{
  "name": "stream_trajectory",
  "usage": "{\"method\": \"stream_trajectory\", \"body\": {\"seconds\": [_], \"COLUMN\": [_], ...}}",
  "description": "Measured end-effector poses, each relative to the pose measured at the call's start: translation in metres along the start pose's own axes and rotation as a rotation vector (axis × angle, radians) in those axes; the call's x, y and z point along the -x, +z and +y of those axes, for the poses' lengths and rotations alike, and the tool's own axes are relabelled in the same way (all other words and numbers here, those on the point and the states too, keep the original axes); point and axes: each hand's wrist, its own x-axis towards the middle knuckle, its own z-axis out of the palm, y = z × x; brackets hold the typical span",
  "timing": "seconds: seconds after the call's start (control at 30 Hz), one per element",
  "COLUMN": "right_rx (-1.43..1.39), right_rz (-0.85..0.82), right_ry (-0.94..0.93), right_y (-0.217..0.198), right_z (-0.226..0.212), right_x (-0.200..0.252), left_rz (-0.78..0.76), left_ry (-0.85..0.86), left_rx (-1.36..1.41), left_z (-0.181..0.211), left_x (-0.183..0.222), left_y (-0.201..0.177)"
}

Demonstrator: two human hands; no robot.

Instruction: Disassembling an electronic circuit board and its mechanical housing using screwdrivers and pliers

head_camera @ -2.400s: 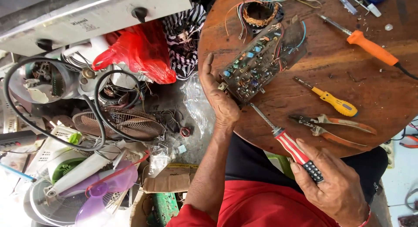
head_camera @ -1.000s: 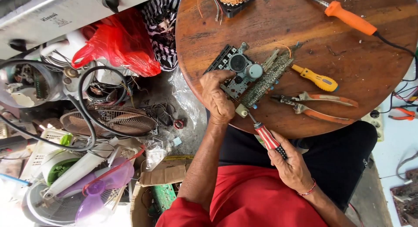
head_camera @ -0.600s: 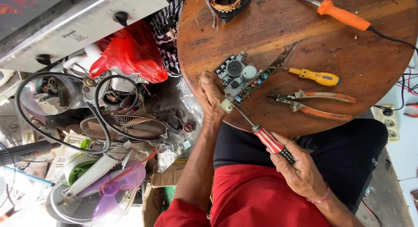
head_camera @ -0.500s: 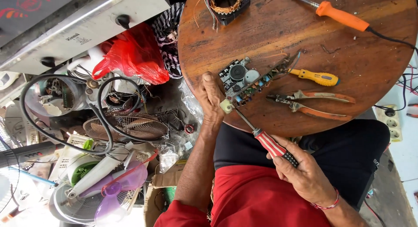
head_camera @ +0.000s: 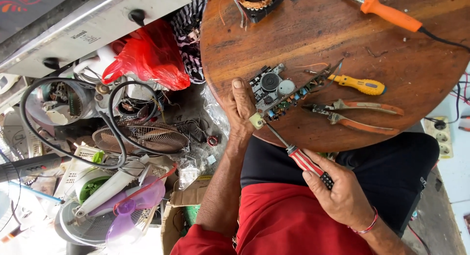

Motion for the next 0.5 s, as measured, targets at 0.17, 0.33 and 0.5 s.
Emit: {"method": "stream_trajectory", "body": {"seconds": [0.17,0.33,0.5], "right_rx": [0.204,0.094,0.527], "right_rz": [0.081,0.059,0.151], "right_ry": [-0.191,-0.115,-0.381], "right_y": [0.006,0.009,0.015], "right_z": [0.008,0.012,0.018], "right_x": [-0.001,0.003,0.002], "left_rz": [0.01,-0.059,-0.065], "left_ry": [-0.034,0.031,-0.108], "left_rx": [0.0,-0.144,-0.068], "left_z": [0.03,0.028,0.03], "left_x": [-0.002,0.001,0.002], "left_y": [0.01,0.007,0.004]}}
